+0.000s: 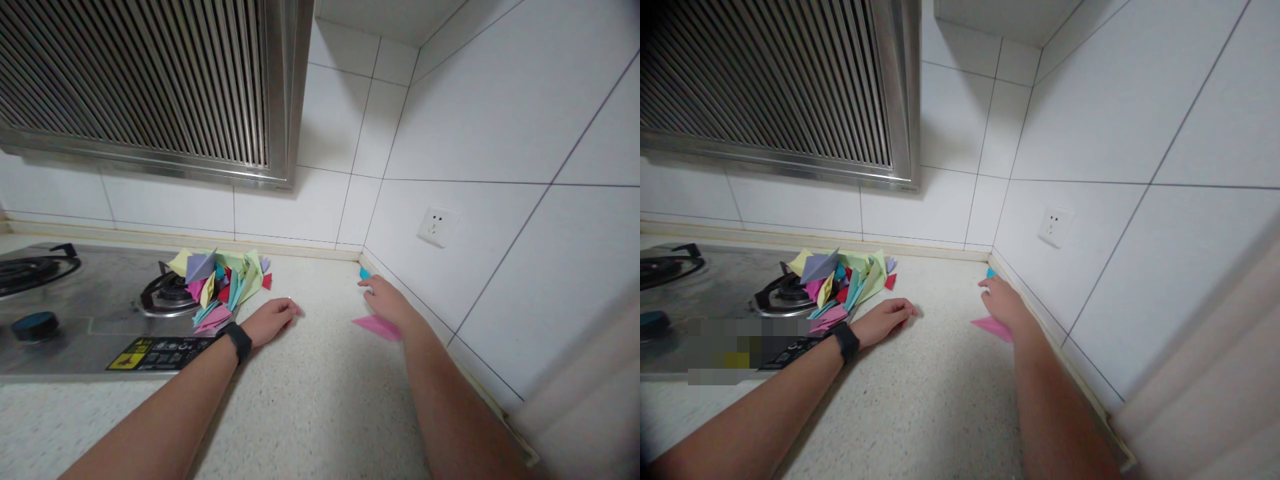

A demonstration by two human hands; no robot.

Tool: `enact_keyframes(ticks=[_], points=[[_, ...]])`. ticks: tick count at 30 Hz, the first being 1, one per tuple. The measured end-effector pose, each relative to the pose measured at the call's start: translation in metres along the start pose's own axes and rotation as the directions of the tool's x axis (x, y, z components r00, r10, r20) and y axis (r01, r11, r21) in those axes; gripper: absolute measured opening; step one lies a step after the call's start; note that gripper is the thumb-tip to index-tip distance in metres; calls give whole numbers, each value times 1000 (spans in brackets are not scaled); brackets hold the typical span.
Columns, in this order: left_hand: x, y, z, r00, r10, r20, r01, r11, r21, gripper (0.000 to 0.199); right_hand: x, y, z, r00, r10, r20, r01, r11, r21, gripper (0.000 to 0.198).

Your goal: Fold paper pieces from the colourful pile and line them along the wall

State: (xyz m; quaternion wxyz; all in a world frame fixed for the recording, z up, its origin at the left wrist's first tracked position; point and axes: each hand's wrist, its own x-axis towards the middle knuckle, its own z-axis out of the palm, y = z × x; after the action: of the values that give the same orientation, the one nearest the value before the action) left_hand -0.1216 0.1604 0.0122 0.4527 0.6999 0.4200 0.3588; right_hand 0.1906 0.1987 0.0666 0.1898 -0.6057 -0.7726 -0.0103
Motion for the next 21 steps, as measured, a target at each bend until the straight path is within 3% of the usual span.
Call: enact_keyframes(ticks=[2, 4, 7, 11, 21], points=[[0, -1, 0, 1000, 10, 0, -10, 1000, 11, 32, -4, -31, 8, 980, -199, -21, 200, 973, 118, 35], [1, -2, 0, 1000, 20, -1, -20, 1000, 24, 32, -11, -62, 21, 920, -389, 43, 373, 905, 202, 32], [2, -3, -1, 999, 41, -33, -39, 998, 51, 31, -23, -99, 43, 833, -530, 160, 483, 837, 258, 29], [1, -2, -2, 990, 106, -90, -93, 986, 135, 27, -32, -119, 56, 807, -555, 201, 511, 827, 232, 31], [-2, 4, -1, 971, 234, -41, -193, 879, 436, 24, -25, -109, 55, 802, -550, 233, 475, 824, 309, 26]])
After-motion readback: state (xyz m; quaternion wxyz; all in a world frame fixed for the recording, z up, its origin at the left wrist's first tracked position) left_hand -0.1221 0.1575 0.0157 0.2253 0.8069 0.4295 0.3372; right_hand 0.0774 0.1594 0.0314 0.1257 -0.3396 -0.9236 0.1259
